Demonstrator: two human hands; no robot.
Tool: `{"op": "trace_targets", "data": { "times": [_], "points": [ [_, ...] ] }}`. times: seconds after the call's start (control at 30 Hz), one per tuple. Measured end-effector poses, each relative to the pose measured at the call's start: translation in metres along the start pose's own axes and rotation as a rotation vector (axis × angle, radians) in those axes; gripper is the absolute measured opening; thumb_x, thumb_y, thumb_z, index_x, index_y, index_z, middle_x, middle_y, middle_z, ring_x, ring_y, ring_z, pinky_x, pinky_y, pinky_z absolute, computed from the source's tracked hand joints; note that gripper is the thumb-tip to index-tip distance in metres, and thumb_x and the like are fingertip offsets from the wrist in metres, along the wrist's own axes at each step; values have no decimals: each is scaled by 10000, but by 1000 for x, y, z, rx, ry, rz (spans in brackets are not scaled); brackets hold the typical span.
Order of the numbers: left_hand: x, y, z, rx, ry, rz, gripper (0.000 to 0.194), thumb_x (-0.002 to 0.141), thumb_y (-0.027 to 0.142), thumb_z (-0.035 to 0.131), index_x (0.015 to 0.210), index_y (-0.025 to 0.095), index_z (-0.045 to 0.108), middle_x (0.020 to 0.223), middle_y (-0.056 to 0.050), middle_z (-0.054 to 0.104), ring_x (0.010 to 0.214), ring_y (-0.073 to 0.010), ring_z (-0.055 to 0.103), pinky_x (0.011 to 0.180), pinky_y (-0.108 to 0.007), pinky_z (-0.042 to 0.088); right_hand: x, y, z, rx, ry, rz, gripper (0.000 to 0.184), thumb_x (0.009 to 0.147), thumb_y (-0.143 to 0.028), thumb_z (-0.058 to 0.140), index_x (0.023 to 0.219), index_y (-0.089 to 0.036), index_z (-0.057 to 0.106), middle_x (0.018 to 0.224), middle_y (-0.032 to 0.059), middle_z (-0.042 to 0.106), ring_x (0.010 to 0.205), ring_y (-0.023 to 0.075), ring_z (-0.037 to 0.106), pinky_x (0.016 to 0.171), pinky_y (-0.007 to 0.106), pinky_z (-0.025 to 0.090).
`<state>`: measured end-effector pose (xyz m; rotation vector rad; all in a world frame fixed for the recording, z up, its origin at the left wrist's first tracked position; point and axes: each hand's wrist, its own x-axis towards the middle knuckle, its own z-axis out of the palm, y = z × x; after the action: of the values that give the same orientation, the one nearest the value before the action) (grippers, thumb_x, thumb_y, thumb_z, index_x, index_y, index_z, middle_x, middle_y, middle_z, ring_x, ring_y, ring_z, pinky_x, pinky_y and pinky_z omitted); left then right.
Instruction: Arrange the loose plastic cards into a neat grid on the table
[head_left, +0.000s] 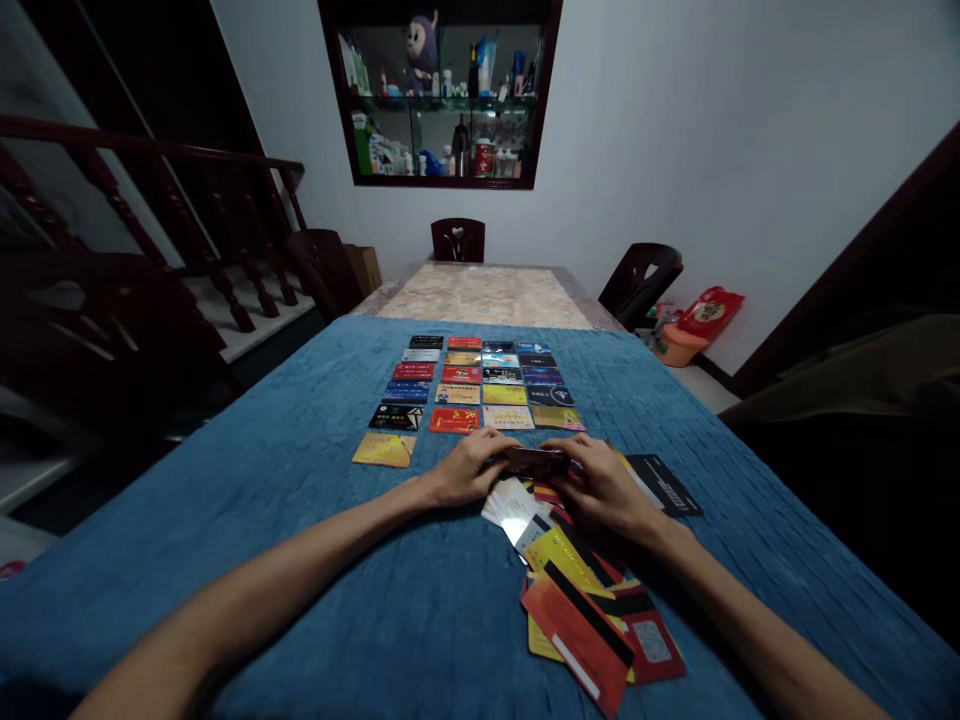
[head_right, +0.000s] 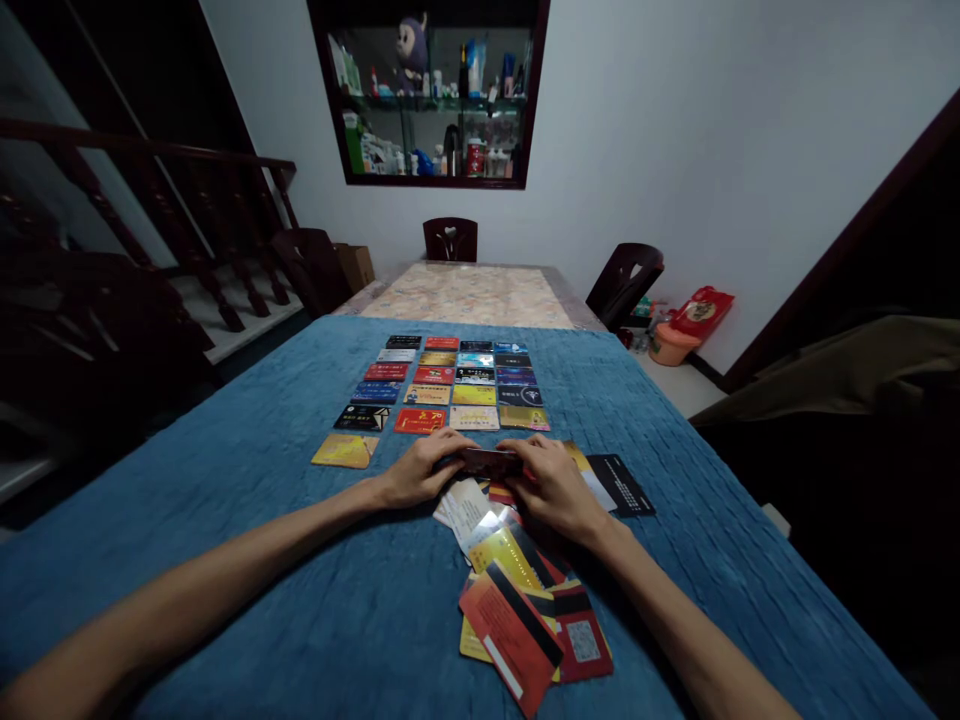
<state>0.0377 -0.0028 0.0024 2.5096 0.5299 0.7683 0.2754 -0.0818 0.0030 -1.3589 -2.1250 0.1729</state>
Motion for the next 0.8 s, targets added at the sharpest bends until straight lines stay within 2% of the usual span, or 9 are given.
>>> {"op": "trace_targets", "data": {
  "times": [0.1, 0.2, 0.37, 0.47, 0.6, 0.67, 0.8],
  "points": [
    [0, -1, 1, 13, 2, 5, 284, 907, 92, 503, 1158, 169, 613, 1069, -80, 643, 1022, -195, 598, 896, -322, 507, -1, 4, 3, -8, 10, 42, 426, 799, -172, 639, 1219, -236, 609, 1027, 85, 673, 938, 253, 629, 827, 405, 475],
    [0, -3, 1, 7, 18, 5, 245, 908, 103, 508, 1115, 164, 624, 1031, -75, 641, 990, -191, 603, 876, -311, 508, -1, 6, 4, -15, 16, 68, 376, 793, -179, 644, 1167, -221, 635, 1008, 85, 676, 919, 249, 625, 813, 399, 475],
    [-2, -2, 1, -2, 48, 2, 174, 912, 134, 505, 1037, 160, 623, 989, -72, 641, 960, -186, 604, 859, -305, 507, 1, 3, 0, 13, -26, 70, 55, 832, -219, 607, 832, -218, 662, 794, 47, 665, 828, 234, 581, 731, 359, 457],
    [-2, -2, 0, -12, 48, 5, 160, 898, 123, 501, 998, 160, 621, 965, -68, 642, 939, -184, 604, 849, -305, 509, 2, 0, -5, 49, 10, 75, 125, 836, -233, 578, 714, -226, 601, 727, 31, 636, 799, 229, 565, 715, 352, 454],
    [-2, -2, 1, -23, 50, 54, 168, 880, 108, 512, 993, 148, 630, 963, -81, 642, 946, -193, 594, 848, -317, 507, 3, -5, -9, 131, 154, 89, 60, 831, -245, 564, 816, -233, 621, 835, 40, 649, 859, 227, 596, 759, 347, 483],
    [-1, -2, 1, -39, 45, 93, 173, 877, 100, 515, 992, 142, 637, 948, -82, 640, 948, -195, 587, 840, -315, 506, 3, -9, -9, 169, 205, 86, 90, 857, -277, 559, 882, -231, 632, 900, 48, 654, 900, 225, 613, 790, 344, 493],
    [-1, -2, 2, -62, 55, 148, 164, 884, 101, 519, 986, 141, 641, 923, -81, 640, 941, -195, 581, 825, -308, 504, 4, -18, -10, 184, 265, 43, 114, 919, -303, 531, 910, -223, 612, 896, 43, 661, 849, 202, 636, 768, 321, 494]
  ]
}}
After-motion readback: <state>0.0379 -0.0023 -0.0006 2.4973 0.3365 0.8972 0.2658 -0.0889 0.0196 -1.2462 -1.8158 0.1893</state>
